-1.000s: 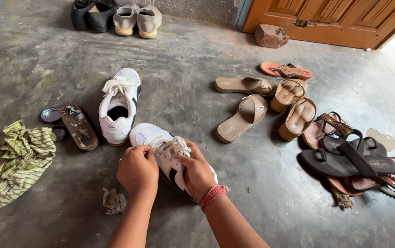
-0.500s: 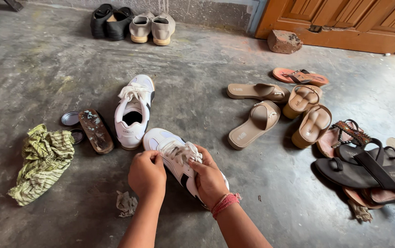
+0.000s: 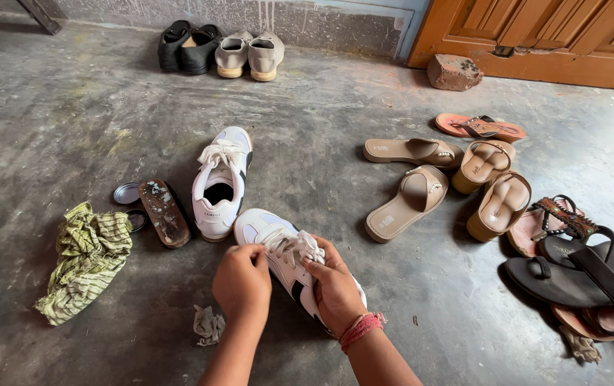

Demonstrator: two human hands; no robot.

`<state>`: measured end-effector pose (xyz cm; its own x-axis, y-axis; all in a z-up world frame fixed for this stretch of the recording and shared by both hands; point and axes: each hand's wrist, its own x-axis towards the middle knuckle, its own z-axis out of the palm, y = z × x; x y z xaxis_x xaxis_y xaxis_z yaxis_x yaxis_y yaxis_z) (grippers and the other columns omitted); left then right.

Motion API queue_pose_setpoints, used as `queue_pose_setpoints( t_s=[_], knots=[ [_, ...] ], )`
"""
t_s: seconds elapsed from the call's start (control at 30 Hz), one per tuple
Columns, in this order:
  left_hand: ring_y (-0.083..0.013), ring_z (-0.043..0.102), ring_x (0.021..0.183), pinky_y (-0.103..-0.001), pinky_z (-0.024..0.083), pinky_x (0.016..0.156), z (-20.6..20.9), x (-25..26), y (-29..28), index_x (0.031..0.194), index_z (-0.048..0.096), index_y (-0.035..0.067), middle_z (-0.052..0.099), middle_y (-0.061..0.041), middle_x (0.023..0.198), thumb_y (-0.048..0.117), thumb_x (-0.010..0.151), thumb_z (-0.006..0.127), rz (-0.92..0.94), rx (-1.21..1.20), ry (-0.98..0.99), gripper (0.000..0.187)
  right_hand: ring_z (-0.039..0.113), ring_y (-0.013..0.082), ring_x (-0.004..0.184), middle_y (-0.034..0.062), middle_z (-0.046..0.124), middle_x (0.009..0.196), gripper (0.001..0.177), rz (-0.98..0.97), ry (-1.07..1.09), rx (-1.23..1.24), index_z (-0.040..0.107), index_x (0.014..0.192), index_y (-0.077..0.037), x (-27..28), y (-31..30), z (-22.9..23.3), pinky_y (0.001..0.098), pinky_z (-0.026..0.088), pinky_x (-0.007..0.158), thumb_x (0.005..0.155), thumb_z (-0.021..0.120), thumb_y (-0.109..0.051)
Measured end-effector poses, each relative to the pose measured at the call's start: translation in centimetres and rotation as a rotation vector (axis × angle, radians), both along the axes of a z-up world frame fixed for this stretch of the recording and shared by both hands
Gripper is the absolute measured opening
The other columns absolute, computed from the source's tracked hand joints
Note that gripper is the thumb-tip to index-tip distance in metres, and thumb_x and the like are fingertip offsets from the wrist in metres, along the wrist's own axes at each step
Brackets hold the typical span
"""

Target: The person cleans a pair of white sneakers using a cloth. They wipe the laces, the upper surface, and the soles of the shoes. After cleaning, the person places the sneakers neatly next to other footwear on the floor.

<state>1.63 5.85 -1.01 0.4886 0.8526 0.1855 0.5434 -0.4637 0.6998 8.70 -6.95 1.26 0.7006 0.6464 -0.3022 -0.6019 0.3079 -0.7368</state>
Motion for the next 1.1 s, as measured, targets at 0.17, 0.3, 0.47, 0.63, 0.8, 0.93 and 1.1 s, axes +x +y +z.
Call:
queue_pose_setpoints(
  t_s=[0.17,0.3,0.47,0.63,0.8,0.93,1.1],
  knots=[
    [-0.0303,0.071,0.088,-0.043,0.056,0.071,-0.2,1.0,0.3,0.095,0.078,0.015,0.073,-0.004,0.099,0.02,0.089,0.069,-0.064,0.14,-0.031,0.012,0.067,0.0248,0.112,0.0147,0.068,0.125,0.045,0.007,0.007,0.016,0.052,0.139,-0.009,0.1,0.2,-0.1,0.0402,0.055,0.097,0.095,0.052,0.0],
    [-0.0308,0.071,0.089,-0.043,0.056,0.072,-0.3,2.0,1.1,0.096,0.077,0.015,0.072,-0.004,0.104,0.015,0.091,0.065,-0.162,0.164,0.105,0.013,0.068,0.0256,0.111,0.0151,0.069,0.123,0.044,0.001,0.02,-0.014,0.053,0.139,-0.009,0.1,0.1,-0.2,0.0405,0.055,0.096,0.096,0.052,-0.002],
    [-0.0297,0.072,0.09,-0.043,0.057,0.072,-0.8,0.6,0.8,0.095,0.077,0.017,0.072,-0.004,0.102,0.012,0.09,0.063,-0.17,0.168,0.135,0.015,0.068,0.0255,0.111,0.0155,0.068,0.124,0.044,0.01,0.006,0.032,0.053,0.138,-0.009,0.2,0.2,-0.5,0.0401,0.055,0.096,0.095,0.052,0.0],
    [-0.031,0.071,0.088,-0.045,0.056,0.071,-0.4,1.3,1.2,0.095,0.074,0.016,0.072,-0.005,0.1,0.015,0.088,0.067,-0.13,0.13,0.116,0.01,0.068,0.0261,0.111,0.016,0.068,0.124,0.044,0.004,0.011,0.021,0.053,0.138,-0.009,0.2,0.1,-0.7,0.0405,0.055,0.096,0.095,0.052,0.0],
    [-0.0313,0.071,0.089,-0.045,0.056,0.071,0.2,0.6,1.3,0.096,0.073,0.016,0.074,-0.005,0.097,0.019,0.089,0.068,-0.061,0.048,0.079,0.009,0.068,0.0248,0.112,0.0153,0.068,0.125,0.044,0.002,-0.001,0.008,0.053,0.138,-0.009,0.0,0.2,-0.2,0.0395,0.056,0.097,0.095,0.051,0.0],
    [-0.0299,0.072,0.091,-0.043,0.057,0.075,0.1,0.1,2.5,0.1,0.073,0.016,0.075,-0.006,0.1,0.025,0.091,0.069,0.032,-0.059,0.069,0.013,0.069,0.0236,0.11,0.0153,0.069,0.124,0.042,0.006,-0.001,-0.057,0.053,0.137,-0.009,-0.1,0.1,0.7,0.0394,0.058,0.094,0.096,0.051,-0.002],
    [-0.0316,0.071,0.094,-0.043,0.055,0.076,0.0,-0.3,2.9,0.094,0.072,0.011,0.074,-0.007,0.107,0.02,0.088,0.069,-0.071,0.208,-0.057,0.011,0.07,0.0229,0.107,0.0147,0.069,0.123,0.043,0.005,0.009,-0.056,0.053,0.137,-0.01,-0.2,0.2,1.0,0.0383,0.058,0.092,0.095,0.051,-0.001]
  ],
)
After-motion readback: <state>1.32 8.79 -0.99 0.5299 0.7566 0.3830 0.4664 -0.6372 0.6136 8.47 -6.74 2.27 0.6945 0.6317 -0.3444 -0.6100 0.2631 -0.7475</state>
